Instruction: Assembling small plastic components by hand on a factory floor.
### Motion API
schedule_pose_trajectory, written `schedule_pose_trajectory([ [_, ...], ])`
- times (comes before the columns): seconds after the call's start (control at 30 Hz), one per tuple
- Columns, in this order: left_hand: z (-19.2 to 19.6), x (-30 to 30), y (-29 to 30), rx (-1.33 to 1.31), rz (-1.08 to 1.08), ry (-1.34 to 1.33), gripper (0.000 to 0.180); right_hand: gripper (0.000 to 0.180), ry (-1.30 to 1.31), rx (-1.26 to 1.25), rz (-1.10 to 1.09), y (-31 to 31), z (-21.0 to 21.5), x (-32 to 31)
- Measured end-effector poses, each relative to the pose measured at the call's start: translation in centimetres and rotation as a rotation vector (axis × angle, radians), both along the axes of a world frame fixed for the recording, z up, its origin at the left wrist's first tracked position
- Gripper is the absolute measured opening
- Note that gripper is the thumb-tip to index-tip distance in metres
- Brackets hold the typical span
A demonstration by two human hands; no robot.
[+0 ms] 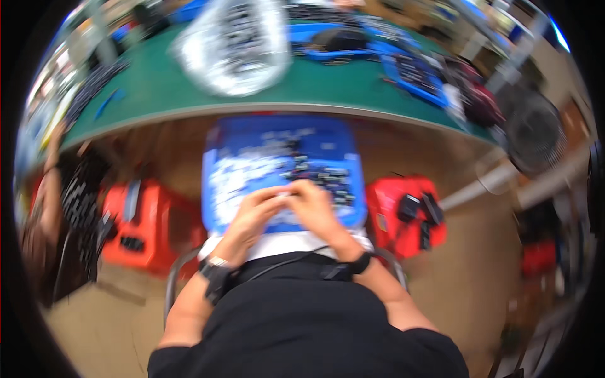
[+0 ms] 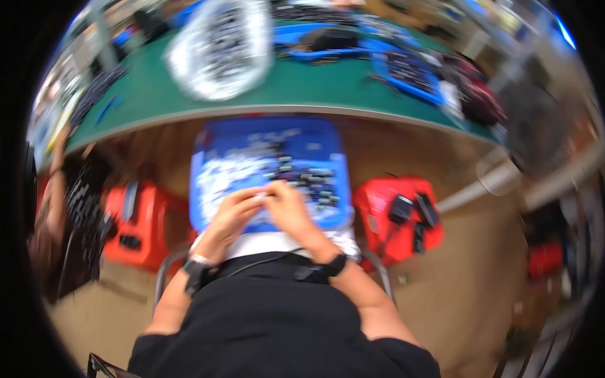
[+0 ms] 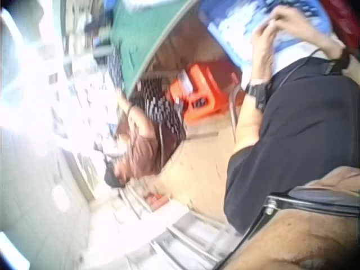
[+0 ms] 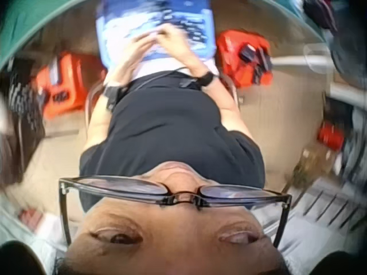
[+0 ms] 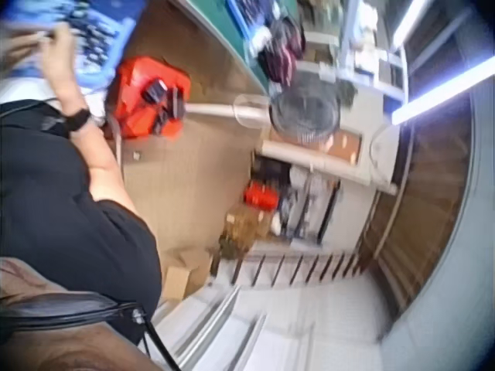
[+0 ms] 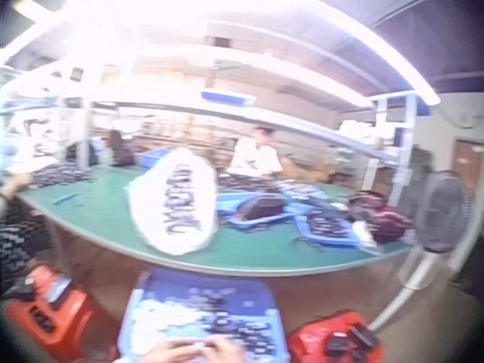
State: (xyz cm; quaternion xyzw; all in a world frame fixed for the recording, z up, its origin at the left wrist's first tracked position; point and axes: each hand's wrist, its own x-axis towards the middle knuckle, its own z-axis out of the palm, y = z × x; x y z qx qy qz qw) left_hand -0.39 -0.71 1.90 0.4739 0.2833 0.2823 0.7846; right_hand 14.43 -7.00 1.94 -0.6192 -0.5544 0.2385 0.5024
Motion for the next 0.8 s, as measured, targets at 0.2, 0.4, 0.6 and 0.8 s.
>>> schedule_pose_trajectory([
  [0.2,-1.6,-0.6,0.8,0.055,0.096,0.043,0.029,0.012,0.054,0.036,0.03,0.9,-1.3,-1.0],
  [0.4,-2.3,1.2,1.5,0.335,0.073,0.047,0.036,0.02,0.077,0.024,-0.006,0.2,0.0,-0.3],
  [0.6,-1.2,1.7,0.9,0.428,0.005,0.091,0.045,0.017,0.048,-0.012,-0.033,0.1,0.7,0.3],
  [0.8,-0.8,1.3,0.9,0.415,0.042,0.103,0.046,0.021,0.061,0.009,-0.07,0.4,0.6,0.8],
])
